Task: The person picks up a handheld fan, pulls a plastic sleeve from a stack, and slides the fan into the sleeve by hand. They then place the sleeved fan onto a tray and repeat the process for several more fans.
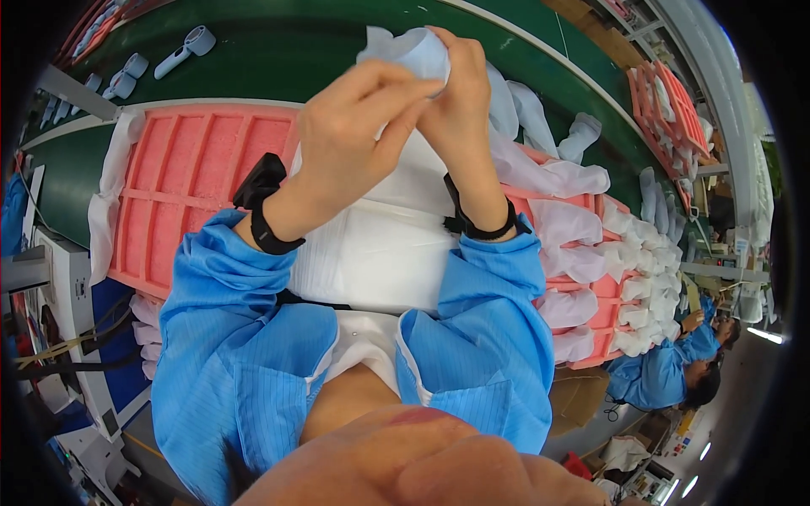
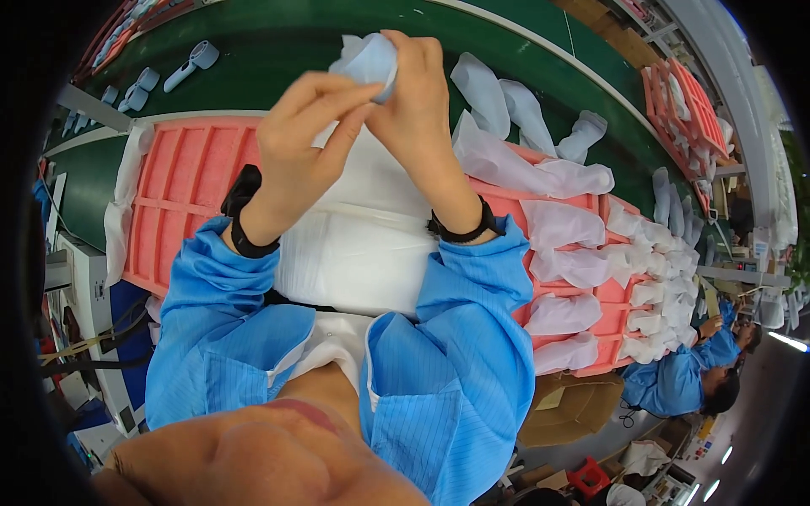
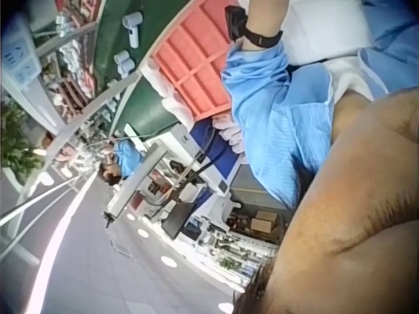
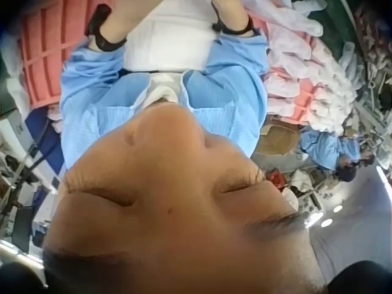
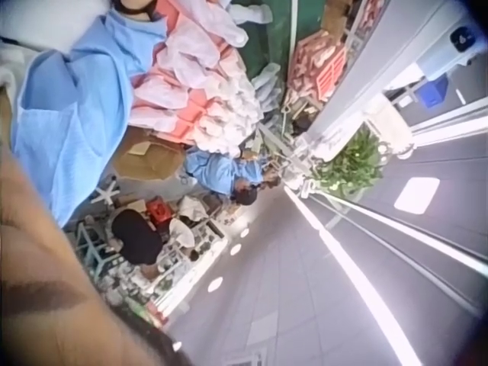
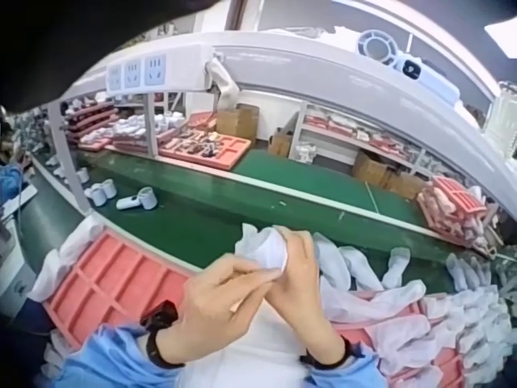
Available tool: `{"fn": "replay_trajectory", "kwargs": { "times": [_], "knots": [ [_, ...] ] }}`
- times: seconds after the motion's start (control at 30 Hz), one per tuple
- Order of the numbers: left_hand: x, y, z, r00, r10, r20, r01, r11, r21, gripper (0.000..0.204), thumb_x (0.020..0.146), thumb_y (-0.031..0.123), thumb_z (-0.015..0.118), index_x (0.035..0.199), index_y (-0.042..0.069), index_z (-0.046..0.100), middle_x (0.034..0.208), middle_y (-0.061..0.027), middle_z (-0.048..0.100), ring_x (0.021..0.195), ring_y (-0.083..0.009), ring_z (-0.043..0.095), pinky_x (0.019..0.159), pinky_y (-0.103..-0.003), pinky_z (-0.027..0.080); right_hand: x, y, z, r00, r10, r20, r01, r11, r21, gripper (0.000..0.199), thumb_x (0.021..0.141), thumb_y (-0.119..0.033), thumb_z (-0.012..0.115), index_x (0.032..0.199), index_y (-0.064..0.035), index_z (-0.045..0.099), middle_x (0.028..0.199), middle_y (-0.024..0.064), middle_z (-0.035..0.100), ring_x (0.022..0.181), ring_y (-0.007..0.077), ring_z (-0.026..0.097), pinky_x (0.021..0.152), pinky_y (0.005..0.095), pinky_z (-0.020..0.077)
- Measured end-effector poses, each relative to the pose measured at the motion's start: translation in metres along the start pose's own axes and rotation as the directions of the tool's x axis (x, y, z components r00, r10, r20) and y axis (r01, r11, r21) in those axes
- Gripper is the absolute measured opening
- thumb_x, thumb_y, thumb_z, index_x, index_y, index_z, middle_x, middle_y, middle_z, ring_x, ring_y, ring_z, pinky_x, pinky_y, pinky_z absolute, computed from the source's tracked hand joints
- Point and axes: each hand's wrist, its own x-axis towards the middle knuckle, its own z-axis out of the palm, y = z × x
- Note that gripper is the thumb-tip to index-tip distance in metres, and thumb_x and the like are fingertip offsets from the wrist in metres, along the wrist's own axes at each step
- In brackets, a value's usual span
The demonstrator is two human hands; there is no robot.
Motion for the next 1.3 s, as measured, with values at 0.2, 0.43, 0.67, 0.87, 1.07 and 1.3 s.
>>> {"fn": "replay_trajectory", "kwargs": {
  "times": [0.2, 0.43, 0.67, 0.87, 1.07, 1.3],
  "knots": [
    [0.012, -0.016, 0.001, 0.971, -0.188, 0.148, 0.192, 0.981, -0.014, 0.044, 0.067, -0.001, 0.070, 0.108, 0.012, 0.064, 0.099, -0.0072, 0.060, 0.080, -0.0210, 0.061, 0.063, -0.026, 0.049, -0.002, -0.023, -0.010, 0.948, 0.284, 0.141, -0.315, 0.892, 0.325, 0.078, 0.059, -0.002, 0.076, 0.130, -0.0006, 0.044, 0.109, 0.0148, 0.052, 0.100, 0.0274, 0.053, 0.079, 0.0342, 0.0460],
    [0.022, -0.041, -0.042, 0.926, -0.171, 0.336, 0.368, 0.609, -0.702, 0.042, 0.072, 0.005, 0.072, 0.112, 0.008, 0.060, 0.125, -0.0092, 0.048, 0.099, -0.0189, 0.057, 0.084, -0.027, 0.046, 0.009, -0.017, -0.022, 0.989, 0.000, 0.145, -0.044, 0.953, 0.298, 0.077, 0.058, -0.009, 0.078, 0.128, -0.0059, 0.046, 0.111, 0.0140, 0.054, 0.106, 0.0269, 0.056, 0.074, 0.0342, 0.0497],
    [0.017, -0.031, -0.025, 0.958, -0.278, -0.065, 0.213, 0.847, -0.487, 0.041, 0.068, 0.009, 0.079, 0.105, 0.007, 0.060, 0.127, -0.0092, 0.044, 0.106, -0.0176, 0.050, 0.084, -0.029, 0.043, -0.001, -0.006, -0.014, 0.969, 0.220, 0.116, -0.197, 0.963, -0.183, 0.044, 0.067, -0.005, 0.071, 0.108, -0.0023, 0.054, 0.081, 0.0128, 0.063, 0.072, 0.0346, 0.061, 0.061, 0.0387, 0.0489],
    [0.011, -0.027, -0.012, 0.938, 0.044, -0.343, -0.060, 0.998, -0.037, 0.032, 0.066, 0.012, 0.081, 0.094, 0.008, 0.064, 0.117, -0.0090, 0.048, 0.103, -0.0187, 0.049, 0.080, -0.028, 0.043, -0.004, -0.018, -0.008, 0.994, 0.101, 0.043, -0.090, 0.972, -0.217, 0.037, 0.067, -0.005, 0.070, 0.100, -0.0019, 0.054, 0.085, 0.0162, 0.062, 0.072, 0.0374, 0.059, 0.059, 0.0404, 0.0471],
    [0.027, -0.028, -0.022, 0.960, -0.078, -0.270, 0.074, 0.997, -0.027, 0.016, 0.070, 0.014, 0.079, 0.076, 0.005, 0.067, 0.098, -0.0065, 0.055, 0.088, -0.0172, 0.054, 0.070, -0.028, 0.044, 0.007, -0.027, -0.019, 0.867, 0.437, 0.239, -0.494, 0.816, 0.301, 0.039, 0.074, -0.011, 0.070, 0.108, -0.0001, 0.053, 0.094, 0.0130, 0.061, 0.079, 0.0207, 0.058, 0.069, 0.0300, 0.0464],
    [0.068, -0.179, -0.032, 0.793, -0.576, 0.198, 0.554, 0.817, 0.158, 0.040, 0.071, 0.039, 0.076, 0.091, 0.006, 0.066, 0.105, -0.0121, 0.055, 0.086, -0.0249, 0.059, 0.077, -0.032, 0.048, -0.003, 0.041, -0.010, 0.520, 0.620, 0.587, -0.853, 0.410, 0.322, 0.049, 0.082, -0.015, 0.065, 0.123, 0.0035, 0.048, 0.112, 0.0118, 0.058, 0.104, 0.0170, 0.053, 0.091, 0.0292, 0.0395]
  ]
}}
